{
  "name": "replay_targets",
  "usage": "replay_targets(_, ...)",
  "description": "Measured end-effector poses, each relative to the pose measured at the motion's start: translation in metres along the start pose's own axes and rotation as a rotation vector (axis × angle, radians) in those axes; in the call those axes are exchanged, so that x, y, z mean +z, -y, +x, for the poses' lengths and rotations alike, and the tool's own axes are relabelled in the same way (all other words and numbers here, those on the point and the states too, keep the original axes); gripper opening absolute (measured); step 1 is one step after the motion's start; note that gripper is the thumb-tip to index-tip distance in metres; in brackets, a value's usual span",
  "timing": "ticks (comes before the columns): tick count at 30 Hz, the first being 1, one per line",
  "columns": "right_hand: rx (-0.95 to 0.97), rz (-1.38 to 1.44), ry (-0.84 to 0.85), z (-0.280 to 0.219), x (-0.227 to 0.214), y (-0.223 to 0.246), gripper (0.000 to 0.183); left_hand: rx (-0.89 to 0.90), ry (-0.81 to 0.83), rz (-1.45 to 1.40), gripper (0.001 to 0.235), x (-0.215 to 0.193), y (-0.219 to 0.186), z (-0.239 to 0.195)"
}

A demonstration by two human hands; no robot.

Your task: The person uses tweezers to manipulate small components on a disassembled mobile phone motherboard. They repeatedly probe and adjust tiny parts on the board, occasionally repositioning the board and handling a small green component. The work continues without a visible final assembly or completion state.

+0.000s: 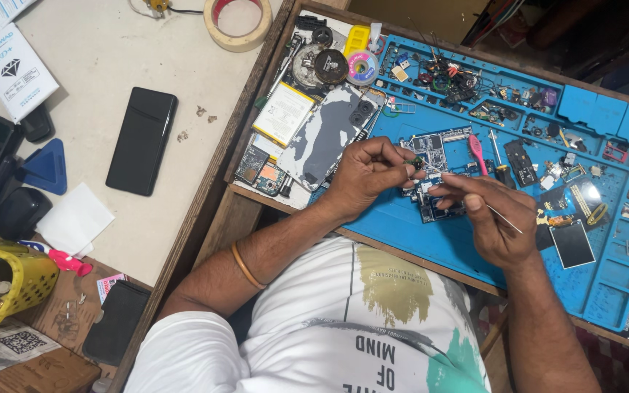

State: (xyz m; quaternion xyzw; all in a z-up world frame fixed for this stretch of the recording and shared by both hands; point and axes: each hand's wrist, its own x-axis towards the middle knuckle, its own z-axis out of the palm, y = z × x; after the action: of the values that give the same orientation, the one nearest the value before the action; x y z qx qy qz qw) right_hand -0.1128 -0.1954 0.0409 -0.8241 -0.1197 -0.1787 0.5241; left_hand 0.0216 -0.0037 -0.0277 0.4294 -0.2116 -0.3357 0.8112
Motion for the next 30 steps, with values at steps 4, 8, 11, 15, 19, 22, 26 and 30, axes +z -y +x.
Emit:
replay_targets(4, 0.026, 0.005, -0.013, -0.003, 0.000, -0.003, 0.034, 0.004, -0.010, 0.015, 0.009, -0.001, 0.004, -0.001)
replay_targets(8, 0.039, 0.081, -0.041, -0.004, 0.000, -0.004, 0.031, 0.093, -0.018, 0.230, 0.010, 0.008, 0.003, -0.006)
replay_targets(11, 0.200, 0.033, -0.077, -0.002, -0.001, 0.000, 0.032, 0.181, -0.031, 0.418, 0.008, 0.015, -0.006, -0.010)
replay_targets(15, 0.177, -0.008, -0.044, -0.003, -0.006, -0.003, 0.032, 0.219, -0.013, 0.491, 0.008, 0.015, -0.008, -0.012)
replay_targets(19, 0.164, 0.063, -0.015, -0.004, -0.010, -0.006, 0.030, 0.191, 0.022, 0.446, 0.008, 0.010, -0.001, -0.013)
replay_targets(22, 0.170, -0.045, -0.021, -0.004, -0.004, -0.006, 0.029, 0.143, -0.015, 0.315, 0.009, 0.010, 0.003, -0.008)
replay_targets(26, 0.127, -0.136, -0.022, 0.000, -0.006, -0.003, 0.027, 0.102, -0.047, 0.337, 0.013, 0.011, 0.001, -0.007)
replay_targets(30, 0.140, -0.173, 0.005, 0.002, -0.006, -0.001, 0.026, 0.102, -0.100, 0.286, 0.032, 0.015, -0.004, -0.004)
